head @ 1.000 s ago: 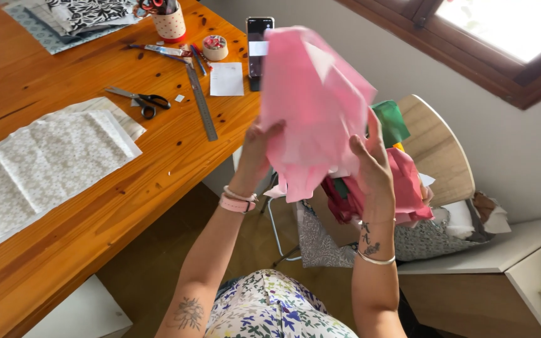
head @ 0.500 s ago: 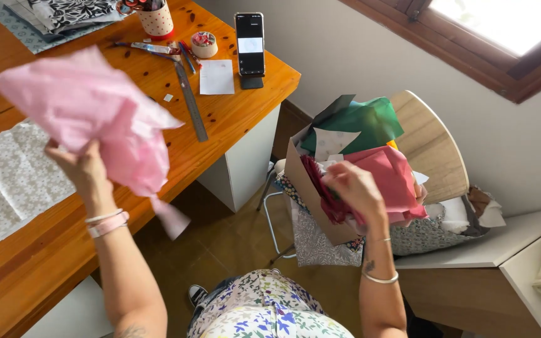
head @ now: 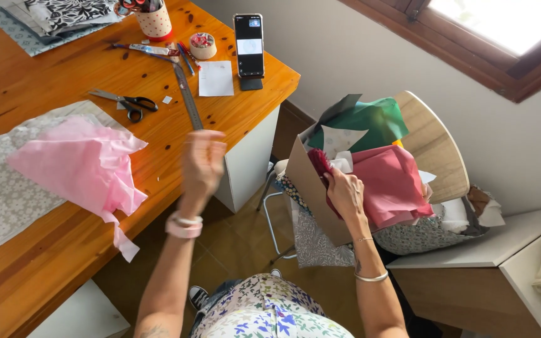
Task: The person is sorting through various fabric scraps on a wooden table and organizing them into a container.
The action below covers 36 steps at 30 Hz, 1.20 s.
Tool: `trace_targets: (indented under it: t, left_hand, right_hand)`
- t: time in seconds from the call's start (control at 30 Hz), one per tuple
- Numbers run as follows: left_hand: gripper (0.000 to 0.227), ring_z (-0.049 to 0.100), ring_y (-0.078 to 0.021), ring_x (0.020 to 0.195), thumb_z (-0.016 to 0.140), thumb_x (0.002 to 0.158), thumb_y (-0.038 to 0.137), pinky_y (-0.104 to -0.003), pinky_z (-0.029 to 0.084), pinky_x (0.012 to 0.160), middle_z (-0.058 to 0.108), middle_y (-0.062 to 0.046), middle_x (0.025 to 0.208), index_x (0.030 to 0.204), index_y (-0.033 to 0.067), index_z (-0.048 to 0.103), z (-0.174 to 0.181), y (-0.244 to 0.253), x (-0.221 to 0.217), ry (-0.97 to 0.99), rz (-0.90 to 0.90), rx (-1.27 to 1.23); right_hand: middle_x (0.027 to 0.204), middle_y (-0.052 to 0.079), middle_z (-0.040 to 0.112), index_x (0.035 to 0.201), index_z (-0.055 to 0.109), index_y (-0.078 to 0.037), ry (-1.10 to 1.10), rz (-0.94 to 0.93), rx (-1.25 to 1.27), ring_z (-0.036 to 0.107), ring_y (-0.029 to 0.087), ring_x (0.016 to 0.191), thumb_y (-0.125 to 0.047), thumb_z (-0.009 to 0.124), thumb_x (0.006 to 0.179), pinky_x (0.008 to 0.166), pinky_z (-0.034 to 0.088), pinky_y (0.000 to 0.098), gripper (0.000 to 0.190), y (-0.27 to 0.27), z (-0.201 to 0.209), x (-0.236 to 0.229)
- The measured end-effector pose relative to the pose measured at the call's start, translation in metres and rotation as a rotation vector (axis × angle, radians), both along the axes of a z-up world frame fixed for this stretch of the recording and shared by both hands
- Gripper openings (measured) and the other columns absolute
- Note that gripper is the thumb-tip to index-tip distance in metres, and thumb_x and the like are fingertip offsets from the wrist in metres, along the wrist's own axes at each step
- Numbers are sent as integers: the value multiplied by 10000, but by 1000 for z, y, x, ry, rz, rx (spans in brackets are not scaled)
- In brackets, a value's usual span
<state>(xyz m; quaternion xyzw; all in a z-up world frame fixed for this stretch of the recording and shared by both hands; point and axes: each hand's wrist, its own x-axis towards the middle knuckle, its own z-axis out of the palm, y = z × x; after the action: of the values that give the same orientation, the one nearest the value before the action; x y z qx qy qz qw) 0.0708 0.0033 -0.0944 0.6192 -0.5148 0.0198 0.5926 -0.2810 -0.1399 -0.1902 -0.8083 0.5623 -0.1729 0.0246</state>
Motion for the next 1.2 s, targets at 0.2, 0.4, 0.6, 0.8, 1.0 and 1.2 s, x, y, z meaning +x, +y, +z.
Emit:
trace_targets:
  t: [0.2,0.4,0.6,0.8,1.0,1.2]
  left_hand:
    - [934,555,-520,1432,828,938,101,-631,450,1220,534,-300,1595,1722,84,320,-35,-78,-132,-61,-696,191]
    - [905,699,-371,1297,994,797,290,-523,528,1186,737,-136,1316,1570,199,532,-46,-148,-131,-22,-811,184]
    - [691,610,-365,1397,972,835,339,-516,503,1178,602,-52,1529,1415,190,628,-27,-169,-132,-117,-836,125]
    - [939,629,-382,1282,1022,673,176,-475,546,1150,633,-168,1318,1478,35,560,-84,-171,-133,-317,-884,354]
    - [245,685,-356,1247,894,842,182,-449,572,1089,668,11,1390,1033,240,752,-119,-167,-123,-396,-1018,321]
    - [174,274,-561,1603,771,903,135,-576,365,1294,420,-113,1755,921,294,840,-97,-133,-126,-433,-1018,439]
  right_hand:
    - [689,121,702,953,707,-143,-94,107,-377,778,358,719,-279,703,1058,648,621,488,171,29,37,-1]
    - [801,151,725,1015,722,-102,-278,193,-490,765,414,827,-187,741,1091,669,605,486,115,18,92,-28]
    - [821,141,721,1052,723,-102,-295,126,-504,758,427,863,-190,731,1164,727,605,466,143,6,142,-55]
    - [721,130,708,995,703,-134,-183,178,-424,771,392,780,-211,709,1090,684,606,503,123,34,95,-29]
    - [1020,192,816,1288,675,-74,-143,376,59,783,453,943,-517,523,1128,733,617,601,495,74,58,-35]
    - [1243,317,758,1492,527,40,-26,544,364,724,555,1094,-392,681,1044,852,576,709,641,98,103,-38]
